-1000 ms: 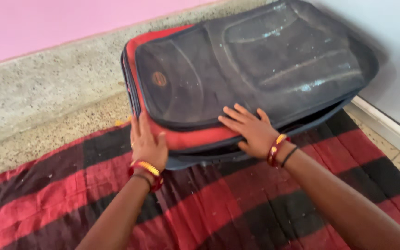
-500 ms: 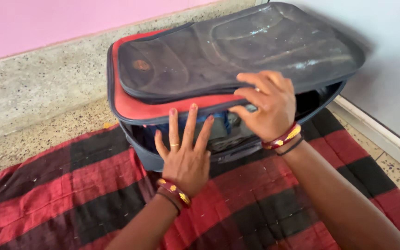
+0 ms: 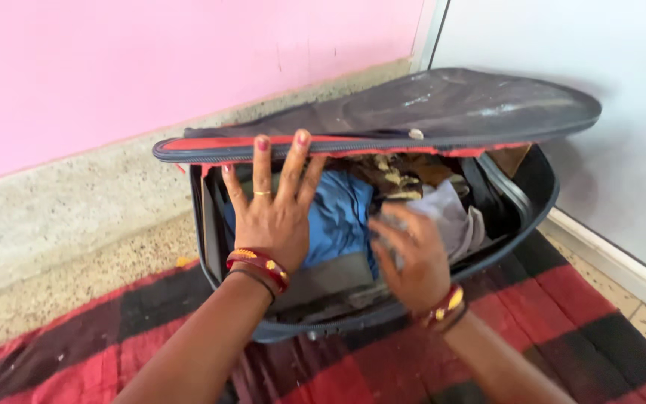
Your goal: The person unzips a suitcase and removes folded clothes one by one, placing them on a mat on the floor. The items removed include various shirts, pants, and jeans.
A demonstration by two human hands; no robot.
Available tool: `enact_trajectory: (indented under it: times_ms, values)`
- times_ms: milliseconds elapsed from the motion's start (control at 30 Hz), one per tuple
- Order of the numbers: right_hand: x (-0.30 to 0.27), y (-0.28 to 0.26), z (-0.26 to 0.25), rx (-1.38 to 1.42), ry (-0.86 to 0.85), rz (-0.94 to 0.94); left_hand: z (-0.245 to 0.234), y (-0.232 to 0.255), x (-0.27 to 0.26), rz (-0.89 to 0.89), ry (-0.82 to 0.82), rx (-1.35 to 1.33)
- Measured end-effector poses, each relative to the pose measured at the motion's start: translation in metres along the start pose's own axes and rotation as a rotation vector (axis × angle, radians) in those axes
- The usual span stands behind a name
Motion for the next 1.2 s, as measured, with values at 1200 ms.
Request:
enact_trajectory:
  times_ms: [1200]
  values:
    - [0.329,0.112,0.092,0.027,0.146,0.231,-0.016,-0.153,0.211,-0.113,-0.065,0.331]
Point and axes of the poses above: each hand's wrist, its own x-axis towards the middle knuckle, its own z-axis out of the palm, y = z × x, the point moved 9 cm from there along x, towards the middle knuckle, and after that the axes turned 2 degrees about -z, right-handed, at the moved point
